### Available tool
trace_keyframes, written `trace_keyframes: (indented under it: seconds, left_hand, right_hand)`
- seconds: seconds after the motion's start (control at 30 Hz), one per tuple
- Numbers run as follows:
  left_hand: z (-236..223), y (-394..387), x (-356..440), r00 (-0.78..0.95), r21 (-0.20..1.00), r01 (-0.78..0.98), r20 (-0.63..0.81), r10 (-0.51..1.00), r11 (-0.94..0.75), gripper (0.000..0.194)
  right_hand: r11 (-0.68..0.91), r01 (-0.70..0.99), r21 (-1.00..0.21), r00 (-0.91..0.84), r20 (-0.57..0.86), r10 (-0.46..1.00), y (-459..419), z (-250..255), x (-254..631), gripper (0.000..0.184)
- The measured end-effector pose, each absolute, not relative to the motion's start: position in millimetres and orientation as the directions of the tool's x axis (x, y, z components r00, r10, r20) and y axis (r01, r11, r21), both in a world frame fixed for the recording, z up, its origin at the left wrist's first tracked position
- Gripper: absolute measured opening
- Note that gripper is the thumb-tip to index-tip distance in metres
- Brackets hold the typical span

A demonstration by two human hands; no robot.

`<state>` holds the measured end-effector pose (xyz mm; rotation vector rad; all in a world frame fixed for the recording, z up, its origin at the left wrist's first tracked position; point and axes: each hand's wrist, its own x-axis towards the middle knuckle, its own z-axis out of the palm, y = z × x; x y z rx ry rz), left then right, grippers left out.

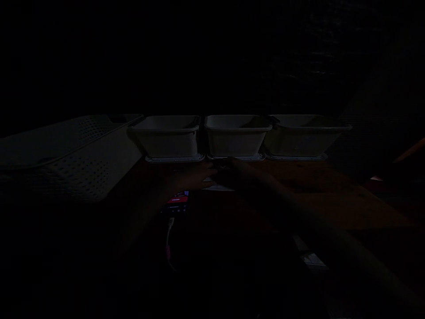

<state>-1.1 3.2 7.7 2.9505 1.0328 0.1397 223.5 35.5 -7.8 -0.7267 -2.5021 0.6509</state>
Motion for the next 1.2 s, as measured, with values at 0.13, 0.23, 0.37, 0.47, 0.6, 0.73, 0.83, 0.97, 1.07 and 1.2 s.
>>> trace_keyframes:
  seconds: [0.13,0.23,0.37,0.47,0.6,0.73,0.83,0.97,1.07,1.2]
  left_hand:
    - [7.1,2.8,0.1,0.76,0.003,0.648,0.062,0.646,-0.762,0.031]
    - [8.0,1.8,1.3,0.752,-0.001,0.658,0.055,0.657,-0.753,0.031]
    - [8.5,1.8,1.2,0.761,-0.005,0.647,0.066,0.646,-0.762,0.038]
    - [7.1,3.3,-0.4,0.777,0.004,0.625,0.092,0.623,-0.781,0.039]
    - [4.9,6.0,-2.4,0.785,0.02,0.614,0.094,0.613,-0.789,0.035]
    - [4.2,7.4,-2.5,0.783,0.026,0.617,0.079,0.617,-0.786,0.039]
    - [5.0,6.5,-1.7,0.784,0.016,0.616,0.079,0.615,-0.788,0.04]
    - [7.2,4.1,-1.0,0.782,0.002,0.619,0.083,0.617,-0.785,0.037]
    - [7.7,3.5,-1.2,0.78,0.016,0.622,0.08,0.621,-0.783,0.036]
    - [5.4,5.9,-2.0,0.787,0.025,0.611,0.095,0.61,-0.792,0.033]
  right_hand:
    - [0.804,0.296,-0.517,-0.768,0.371,0.521,38.7,-8.9,224.4,0.037]
    - [0.797,0.302,-0.523,-0.774,0.354,0.525,38.6,-7.5,225.1,0.036]
    - [0.784,0.335,-0.523,-0.772,0.323,0.547,37.5,-5.0,225.2,0.036]
    - [0.754,0.369,-0.543,-0.754,0.299,0.585,37.0,-4.2,225.1,0.037]
    - [0.708,0.449,-0.545,-0.751,0.199,0.63,34.1,-2.4,224.6,0.03]
    - [0.66,0.499,-0.562,-0.731,0.136,0.668,29.6,-0.3,223.1,0.027]
    - [0.641,0.524,-0.561,-0.708,0.131,0.694,28.7,-1.6,222.8,0.029]
    - [0.634,0.521,-0.571,-0.695,0.148,0.704,29.4,-4.0,222.5,0.031]
    - [0.635,0.546,-0.546,-0.697,0.124,0.706,29.2,-2.1,221.7,0.028]
    - [0.65,0.565,-0.508,-0.701,0.12,0.703,29.5,0.6,220.8,0.026]
